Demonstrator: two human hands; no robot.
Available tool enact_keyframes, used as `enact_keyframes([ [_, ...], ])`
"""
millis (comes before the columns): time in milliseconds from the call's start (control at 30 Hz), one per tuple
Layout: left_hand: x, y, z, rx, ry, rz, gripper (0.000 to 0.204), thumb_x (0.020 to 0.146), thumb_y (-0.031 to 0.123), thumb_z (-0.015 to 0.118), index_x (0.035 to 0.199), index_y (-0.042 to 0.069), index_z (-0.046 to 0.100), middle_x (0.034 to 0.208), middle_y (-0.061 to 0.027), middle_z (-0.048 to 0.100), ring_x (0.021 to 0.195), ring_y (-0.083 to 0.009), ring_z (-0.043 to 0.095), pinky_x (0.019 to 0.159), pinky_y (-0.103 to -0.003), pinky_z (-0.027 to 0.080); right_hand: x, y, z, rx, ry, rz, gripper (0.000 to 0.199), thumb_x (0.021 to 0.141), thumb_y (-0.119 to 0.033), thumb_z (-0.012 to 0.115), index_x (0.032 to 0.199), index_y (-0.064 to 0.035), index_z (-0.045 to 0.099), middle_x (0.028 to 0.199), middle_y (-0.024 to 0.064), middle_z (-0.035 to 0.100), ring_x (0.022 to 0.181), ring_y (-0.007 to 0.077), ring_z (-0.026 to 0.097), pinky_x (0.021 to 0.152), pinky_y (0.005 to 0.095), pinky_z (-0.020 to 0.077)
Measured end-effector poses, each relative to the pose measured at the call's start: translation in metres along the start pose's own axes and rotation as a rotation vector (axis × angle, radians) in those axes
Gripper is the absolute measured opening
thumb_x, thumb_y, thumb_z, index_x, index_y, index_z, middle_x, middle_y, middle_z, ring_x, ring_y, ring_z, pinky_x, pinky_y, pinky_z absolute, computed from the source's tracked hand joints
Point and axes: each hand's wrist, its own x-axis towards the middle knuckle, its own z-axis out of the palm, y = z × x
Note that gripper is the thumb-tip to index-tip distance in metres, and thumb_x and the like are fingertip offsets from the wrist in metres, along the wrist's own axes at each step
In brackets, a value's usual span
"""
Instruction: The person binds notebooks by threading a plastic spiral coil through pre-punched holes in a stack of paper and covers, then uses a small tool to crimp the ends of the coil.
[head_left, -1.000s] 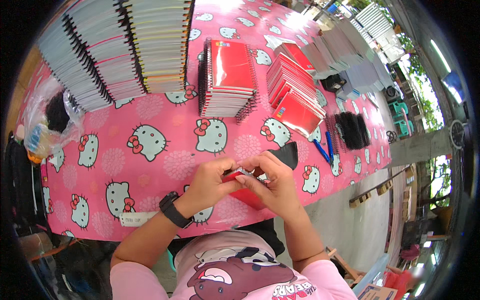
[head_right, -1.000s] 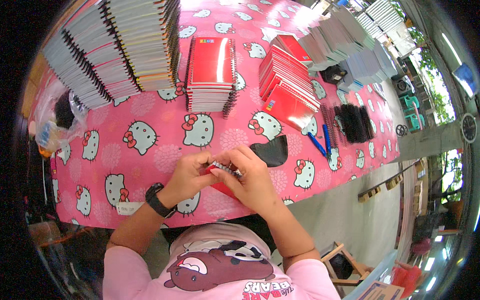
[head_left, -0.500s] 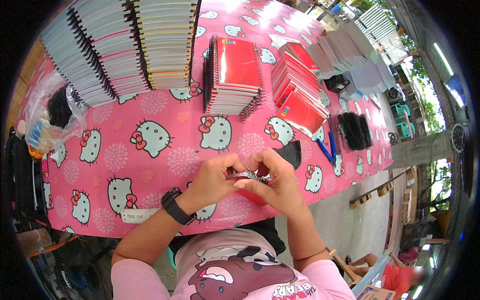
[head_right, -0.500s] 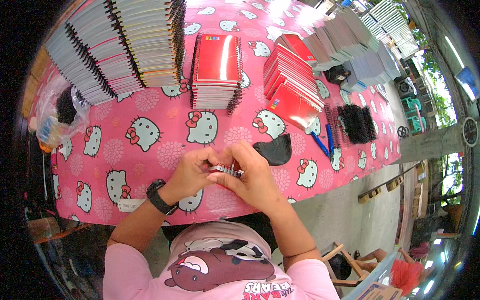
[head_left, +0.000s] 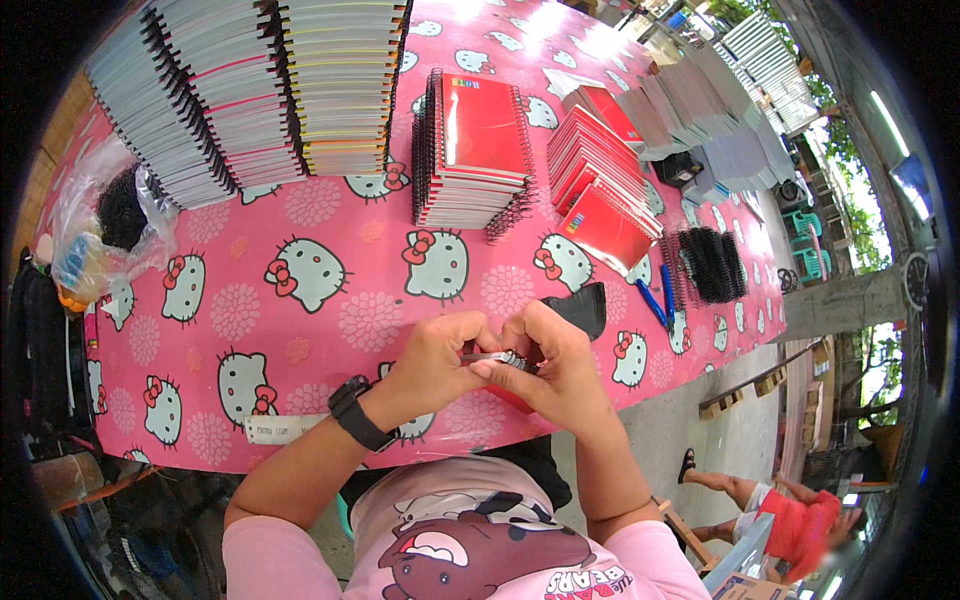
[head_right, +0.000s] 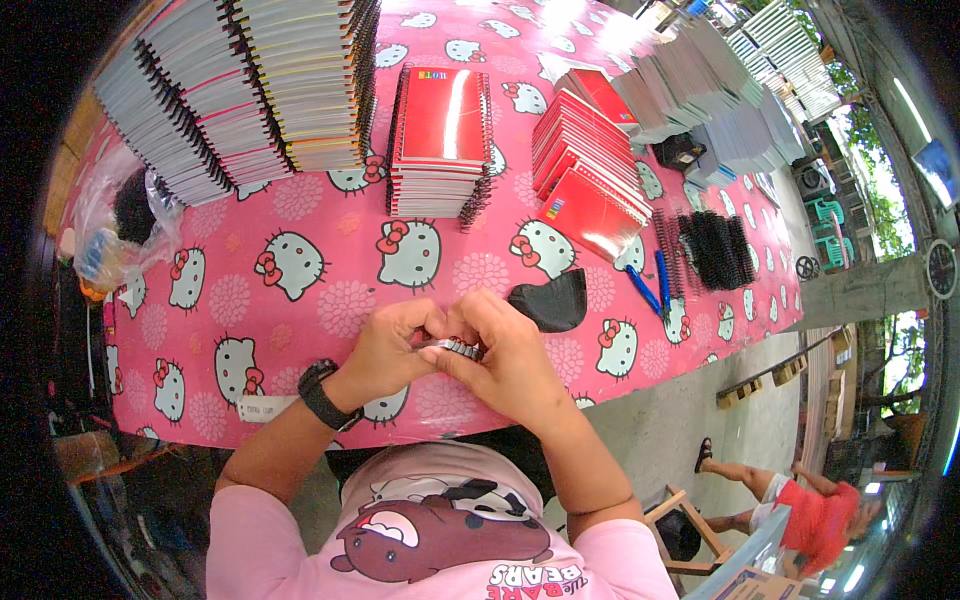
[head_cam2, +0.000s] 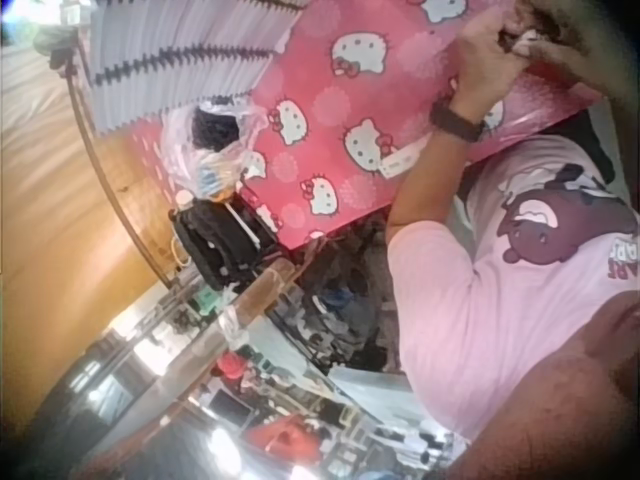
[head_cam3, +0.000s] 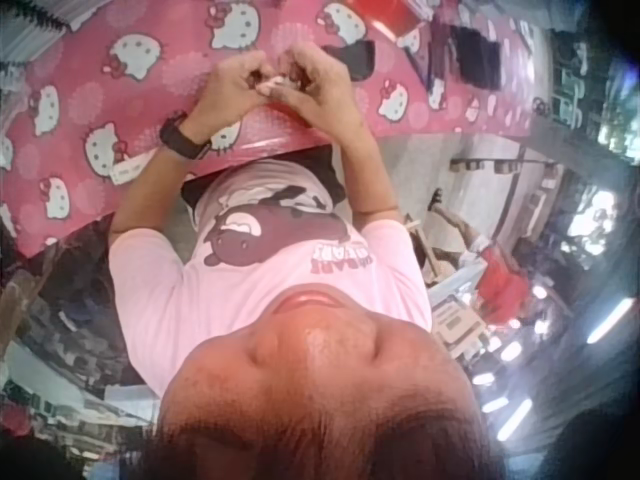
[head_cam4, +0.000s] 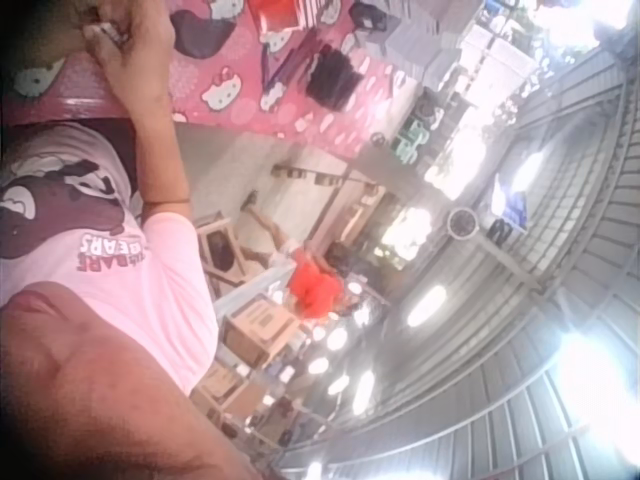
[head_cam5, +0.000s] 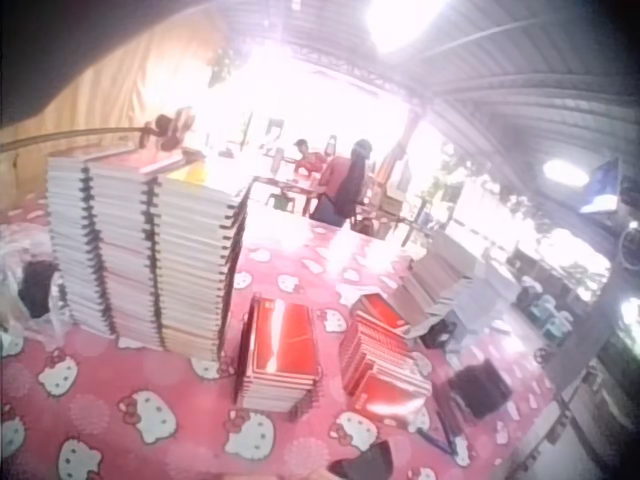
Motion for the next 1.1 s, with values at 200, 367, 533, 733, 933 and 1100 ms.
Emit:
enact_keyframes([
  [200,0.003,0.004,-0.004,0.027,0.004,-0.062,0.018,0.069,0.005,0.073,0.076,0.000,0.057,0.067,-0.0017,0.058,0.062,-0.0047,0.048,0.055,-0.023,0.041,-0.002,0.001,-0.002,-0.055,0.045,-0.064,0.023,0.071,-0.012,0.074,0.082,-0.0004,0.057,0.070,0.0088,0.050,0.062,0.0208,0.050,0.055,0.0313,0.0408],
  [367,0.003,0.003,0.000,0.089,0.066,-0.090,0.020,0.070,0.008,0.075,0.076,0.001,0.057,0.066,0.0004,0.057,0.063,-0.0034,0.047,0.055,-0.022,0.041,-0.006,0.006,0.001,-0.227,0.118,-0.183,0.018,0.072,-0.010,0.071,0.085,-0.0014,0.061,0.072,0.0109,0.055,0.064,0.0245,0.055,0.057,0.0315,0.0430],
  [533,0.002,0.006,-0.001,0.219,0.019,-0.011,0.025,0.070,0.004,0.073,0.084,0.005,0.053,0.075,0.0023,0.053,0.066,-0.0048,0.044,0.058,-0.022,0.038,-0.008,0.012,-0.001,-0.244,0.123,-0.231,0.017,0.075,-0.011,0.068,0.088,-0.0025,0.062,0.077,0.0122,0.056,0.070,0.0288,0.056,0.061,0.0359,0.0451],
  [733,0.025,0.069,0.013,0.554,-0.094,0.114,0.046,0.074,0.009,0.072,0.116,0.002,0.053,0.092,-0.0065,0.061,0.081,-0.0114,0.057,0.073,-0.025,0.047,-0.006,0.004,-0.020,-0.159,0.213,-0.321,0.036,0.077,-0.023,0.067,0.105,-0.0027,0.056,0.099,0.0160,0.054,0.092,0.0333,0.054,0.077,0.0407,0.0440],
  [933,0.091,0.120,-0.022,0.536,0.372,0.304,0.037,0.078,0.009,0.068,0.110,0.001,0.052,0.086,-0.0051,0.060,0.072,-0.0098,0.054,0.066,-0.026,0.046,-0.018,0.033,-0.080,-0.191,0.667,-0.263,0.059,0.075,-0.035,0.069,0.121,-0.0043,0.050,0.121,0.0187,0.049,0.113,0.0358,0.043,0.096,0.0439,0.0344],
  [1100,0.127,0.065,-0.057,0.616,0.607,0.202,0.025,0.077,0.013,0.070,0.089,0.000,0.052,0.071,-0.0052,0.056,0.061,-0.0117,0.052,0.058,-0.029,0.044,-0.026,0.118,-0.062,-0.512,0.547,-0.061,0.057,0.074,-0.031,0.070,0.120,-0.0039,0.051,0.118,0.0196,0.050,0.112,0.0356,0.043,0.095,0.0436,0.0360],
])
